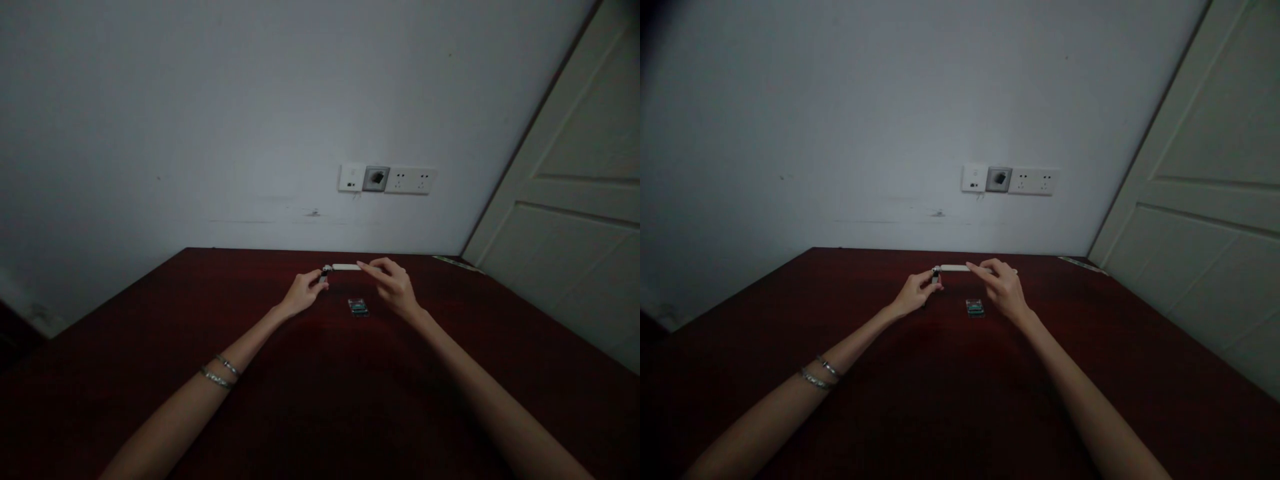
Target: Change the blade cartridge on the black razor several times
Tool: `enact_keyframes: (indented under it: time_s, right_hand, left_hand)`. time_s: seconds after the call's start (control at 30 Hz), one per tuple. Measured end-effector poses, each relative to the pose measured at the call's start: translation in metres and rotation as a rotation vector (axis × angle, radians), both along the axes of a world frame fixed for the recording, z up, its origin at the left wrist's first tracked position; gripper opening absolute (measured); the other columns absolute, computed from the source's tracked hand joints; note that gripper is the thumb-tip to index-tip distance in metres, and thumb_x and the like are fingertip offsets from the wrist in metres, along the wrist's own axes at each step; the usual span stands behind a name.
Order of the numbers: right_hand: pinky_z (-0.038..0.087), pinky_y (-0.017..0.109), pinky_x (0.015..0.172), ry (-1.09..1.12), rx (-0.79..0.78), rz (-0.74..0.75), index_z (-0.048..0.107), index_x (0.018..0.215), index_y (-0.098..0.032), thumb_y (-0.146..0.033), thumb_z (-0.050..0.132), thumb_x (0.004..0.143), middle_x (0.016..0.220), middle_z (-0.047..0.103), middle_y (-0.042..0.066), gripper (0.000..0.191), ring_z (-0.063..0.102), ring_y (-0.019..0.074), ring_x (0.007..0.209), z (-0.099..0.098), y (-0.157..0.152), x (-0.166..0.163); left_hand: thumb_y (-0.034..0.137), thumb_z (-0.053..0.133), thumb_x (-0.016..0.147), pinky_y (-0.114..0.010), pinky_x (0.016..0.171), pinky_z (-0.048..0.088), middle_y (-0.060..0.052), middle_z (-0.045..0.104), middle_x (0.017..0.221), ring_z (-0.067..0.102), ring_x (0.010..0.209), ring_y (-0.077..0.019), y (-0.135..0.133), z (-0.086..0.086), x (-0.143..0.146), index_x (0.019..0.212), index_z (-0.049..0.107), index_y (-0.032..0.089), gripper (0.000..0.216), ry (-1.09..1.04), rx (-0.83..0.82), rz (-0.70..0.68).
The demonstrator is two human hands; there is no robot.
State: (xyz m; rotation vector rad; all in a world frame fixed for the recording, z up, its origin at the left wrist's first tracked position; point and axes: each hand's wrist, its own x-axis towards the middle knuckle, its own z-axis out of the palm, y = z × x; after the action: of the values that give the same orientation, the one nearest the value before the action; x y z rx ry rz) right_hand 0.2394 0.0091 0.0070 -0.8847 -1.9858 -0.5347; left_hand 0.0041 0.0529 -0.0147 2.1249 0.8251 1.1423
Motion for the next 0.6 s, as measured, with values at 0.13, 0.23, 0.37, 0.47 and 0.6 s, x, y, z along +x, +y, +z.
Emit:
enact_keyframes:
  time_s: [0.13, 0.23, 0.37, 0.47, 0.6]
  right_hand:
    - [0.04, 0.03, 0.069, 0.004, 0.011, -0.013, 0.052, 0.124, -0.032, -0.004, 0.039, 0.083, 0.095, 0.056, 0.006, 0.051, 0.051, 0.0157, 0.08, 0.008, -0.009, -0.017]
    - [0.04, 0.031, 0.069, -0.014, 0.006, -0.008, 0.052, 0.124, -0.032, -0.003, 0.038, 0.083, 0.095, 0.056, 0.006, 0.052, 0.051, 0.0158, 0.081, 0.006, -0.008, -0.017]
    - [0.04, 0.031, 0.07, -0.023, -0.005, 0.009, 0.054, 0.123, -0.031, -0.002, 0.038, 0.081, 0.093, 0.056, 0.006, 0.053, 0.052, 0.0159, 0.083, 0.002, -0.002, -0.005]
    - [0.039, 0.032, 0.072, -0.023, 0.018, -0.009, 0.055, 0.121, -0.031, -0.004, 0.04, 0.082, 0.094, 0.057, 0.006, 0.05, 0.052, 0.0162, 0.084, 0.004, -0.003, -0.008]
    - [0.039, 0.031, 0.072, -0.005, 0.018, -0.012, 0.055, 0.122, -0.031, -0.005, 0.04, 0.082, 0.094, 0.057, 0.006, 0.049, 0.053, 0.0158, 0.083, 0.002, -0.002, -0.01]
  left_hand:
    - [0.025, 0.055, 0.078, -0.023, 0.066, 0.043, -0.002, 0.063, 0.074, 0.056, 0.067, -0.0132, 0.0, 0.002, 0.0, 0.08, 0.06, 0.012, 0.014, 0.05, 0.041, 0.039]
    - [0.025, 0.054, 0.078, -0.023, 0.067, 0.043, -0.002, 0.063, 0.074, 0.056, 0.069, -0.0137, -0.002, 0.008, -0.001, 0.078, 0.06, 0.012, 0.014, 0.039, 0.053, 0.028]
    - [0.024, 0.053, 0.079, -0.022, 0.066, 0.043, -0.002, 0.062, 0.072, 0.057, 0.069, -0.0134, -0.001, 0.008, -0.003, 0.074, 0.06, 0.013, 0.014, 0.049, 0.044, -0.003]
    - [0.023, 0.052, 0.079, -0.022, 0.067, 0.044, -0.002, 0.063, 0.074, 0.058, 0.07, -0.0137, 0.001, 0.002, -0.002, 0.077, 0.059, 0.013, 0.012, 0.033, 0.02, -0.004]
    - [0.025, 0.054, 0.078, -0.022, 0.066, 0.043, -0.002, 0.062, 0.073, 0.057, 0.068, -0.0136, 0.001, 0.001, -0.002, 0.076, 0.06, 0.013, 0.014, 0.047, 0.059, 0.026]
